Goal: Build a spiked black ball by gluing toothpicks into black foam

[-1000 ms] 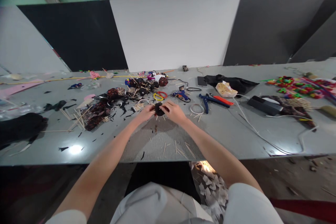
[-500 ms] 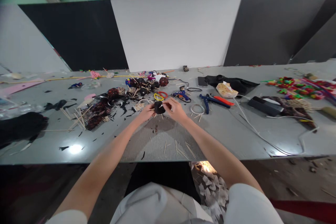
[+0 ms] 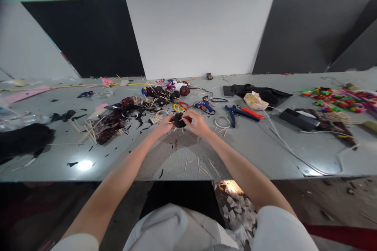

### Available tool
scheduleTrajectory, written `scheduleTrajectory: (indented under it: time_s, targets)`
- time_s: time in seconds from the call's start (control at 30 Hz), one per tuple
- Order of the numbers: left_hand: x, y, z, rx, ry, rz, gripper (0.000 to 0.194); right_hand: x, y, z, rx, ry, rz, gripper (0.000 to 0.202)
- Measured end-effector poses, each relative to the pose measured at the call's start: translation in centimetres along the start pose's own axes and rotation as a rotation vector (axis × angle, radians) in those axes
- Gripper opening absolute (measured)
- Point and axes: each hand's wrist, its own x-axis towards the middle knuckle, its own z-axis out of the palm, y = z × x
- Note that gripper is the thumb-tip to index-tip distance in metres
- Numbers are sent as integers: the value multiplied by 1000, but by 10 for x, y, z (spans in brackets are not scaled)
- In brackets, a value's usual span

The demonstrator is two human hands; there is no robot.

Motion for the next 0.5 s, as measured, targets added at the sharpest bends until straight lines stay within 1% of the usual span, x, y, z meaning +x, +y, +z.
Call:
scheduleTrajectory:
  time_s: [0.13,0.3,0.4,0.5]
  targets:
    - [0,2,-1,28,2,22,11,0,-1,-1,4,-18,-12,18]
    - [-5,9,-1,30,4,-15,6,1,-2,-2,-16,-27,-8,18]
    - [-7,13,-1,43,7,-31,16,2,-2,-2,-34,-13,-17,17]
    - [-9,17,-1,75,-7,8,25,1,0,-3,-36,-7,-14,17]
